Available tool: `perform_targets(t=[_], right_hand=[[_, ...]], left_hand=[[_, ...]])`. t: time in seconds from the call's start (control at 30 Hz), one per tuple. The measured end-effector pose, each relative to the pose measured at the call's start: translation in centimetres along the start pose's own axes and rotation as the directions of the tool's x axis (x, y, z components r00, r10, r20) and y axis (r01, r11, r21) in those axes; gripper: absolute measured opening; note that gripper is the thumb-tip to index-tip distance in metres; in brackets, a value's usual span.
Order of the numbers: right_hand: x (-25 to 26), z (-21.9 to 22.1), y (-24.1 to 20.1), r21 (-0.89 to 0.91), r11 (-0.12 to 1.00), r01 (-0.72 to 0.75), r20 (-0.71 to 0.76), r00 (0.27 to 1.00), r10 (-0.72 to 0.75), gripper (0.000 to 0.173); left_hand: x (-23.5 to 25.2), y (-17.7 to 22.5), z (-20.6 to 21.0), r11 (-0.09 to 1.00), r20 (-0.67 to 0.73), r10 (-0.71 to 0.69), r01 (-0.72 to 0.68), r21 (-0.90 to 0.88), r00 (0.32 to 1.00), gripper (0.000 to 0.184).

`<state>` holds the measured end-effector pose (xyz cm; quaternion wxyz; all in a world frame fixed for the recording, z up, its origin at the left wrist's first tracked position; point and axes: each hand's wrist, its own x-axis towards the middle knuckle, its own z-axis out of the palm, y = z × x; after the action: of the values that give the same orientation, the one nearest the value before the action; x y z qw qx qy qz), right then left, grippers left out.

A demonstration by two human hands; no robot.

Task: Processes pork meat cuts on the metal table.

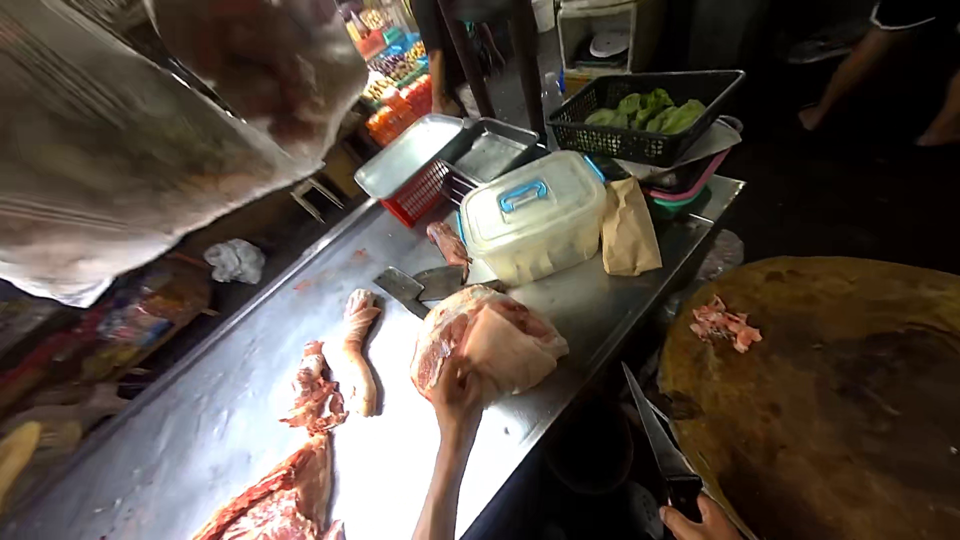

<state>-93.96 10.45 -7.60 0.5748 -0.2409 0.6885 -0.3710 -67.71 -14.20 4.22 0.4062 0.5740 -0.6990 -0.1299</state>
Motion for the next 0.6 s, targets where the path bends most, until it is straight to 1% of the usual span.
perform_targets(t=[0.07, 0.1, 0.13, 0.2, 0.23, 0.27, 0.3, 0.33, 0.37, 0.43, 0.47, 0.5, 0.53, 0.57, 0.6], right_hand=[[1.7, 0.3, -1.2, 0.069, 0.997, 0.026, 0.055, 0.998, -0.030, 0.021], [2.5, 0.9, -1.9, 0.132, 0.990, 0.043, 0.085, 0.995, -0.055, 0.019], [3.5, 1.9, -2.8, 0.217, 0.973, 0.079, 0.117, 0.987, -0.106, 0.022], [5.2, 5.3, -5.1, 0.416, 0.903, 0.112, 0.183, 0.962, -0.203, 0.045], [5.8, 7.5, -6.4, 0.512, 0.854, 0.093, 0.208, 0.951, -0.228, 0.056], [6.2, 9.9, -7.8, 0.586, 0.807, 0.065, 0.204, 0.953, -0.225, 0.062], [6.1, 12.2, -9.4, 0.632, 0.773, 0.049, 0.171, 0.965, -0.200, 0.063], [5.7, 14.1, -11.0, 0.657, 0.752, 0.053, 0.119, 0.978, -0.173, 0.060], [5.2, 15.7, -12.3, 0.657, 0.752, 0.057, 0.081, 0.986, -0.145, 0.058], [4.9, 17.6, -13.5, 0.597, 0.797, 0.088, 0.038, 0.990, -0.137, 0.059], [5.4, 17.9, -13.5, 0.527, 0.840, 0.129, 0.030, 0.985, -0.170, 0.059], [6.4, 17.7, -13.5, 0.409, 0.893, 0.190, 0.030, 0.975, -0.221, 0.056], [7.7, 17.0, -13.7, 0.231, 0.939, 0.256, 0.033, 0.962, -0.271, 0.052], [8.9, 16.0, -14.1, 0.041, 0.953, 0.300, 0.041, 0.953, -0.301, 0.049], [9.7, 14.8, -14.8, -0.141, 0.939, 0.313, 0.043, 0.950, -0.310, 0.053]], left_hand=[[0.0, 1.2, -1.9, 0.999, -0.151, 0.017, -0.023, -0.041, 0.988, 0.015], [-0.2, 1.7, -2.8, 0.998, -0.202, 0.029, -0.038, -0.042, 0.979, 0.014], [-0.2, 2.3, -3.5, 0.998, -0.237, 0.044, -0.054, -0.034, 0.971, 0.013], [-0.7, 3.5, -4.9, 0.997, -0.256, 0.070, -0.077, -0.017, 0.964, 0.013], [-1.2, 4.1, -5.5, 0.997, -0.253, 0.077, -0.082, -0.011, 0.964, 0.013], [-1.7, 4.8, -6.2, 0.997, -0.245, 0.070, -0.075, -0.014, 0.967, 0.014], [-2.2, 5.4, -6.8, 0.998, -0.239, 0.058, -0.064, -0.021, 0.969, 0.014], [-2.5, 5.9, -7.4, 0.998, -0.230, 0.043, -0.052, -0.036, 0.972, 0.016], [-2.6, 6.1, -7.8, 0.997, -0.223, 0.029, -0.045, -0.066, 0.974, 0.017], [-2.4, 4.7, -8.3, 0.991, -0.224, -0.018, -0.012, -0.134, 0.974, 0.018], [-2.1, 3.6, -8.3, 0.985, -0.219, -0.081, 0.045, -0.167, 0.972, 0.017], [-1.7, 2.4, -8.1, 0.971, -0.200, -0.173, 0.133, -0.198, 0.964, 0.016], [-1.5, 1.2, -7.7, 0.941, -0.165, -0.290, 0.249, -0.229, 0.943, 0.016], [-1.5, 0.0, -7.1, 0.898, -0.132, -0.396, 0.353, -0.264, 0.909, 0.018], [-1.7, -1.2, -6.3, 0.858, -0.114, -0.469, 0.421, -0.293, 0.876, 0.021]])
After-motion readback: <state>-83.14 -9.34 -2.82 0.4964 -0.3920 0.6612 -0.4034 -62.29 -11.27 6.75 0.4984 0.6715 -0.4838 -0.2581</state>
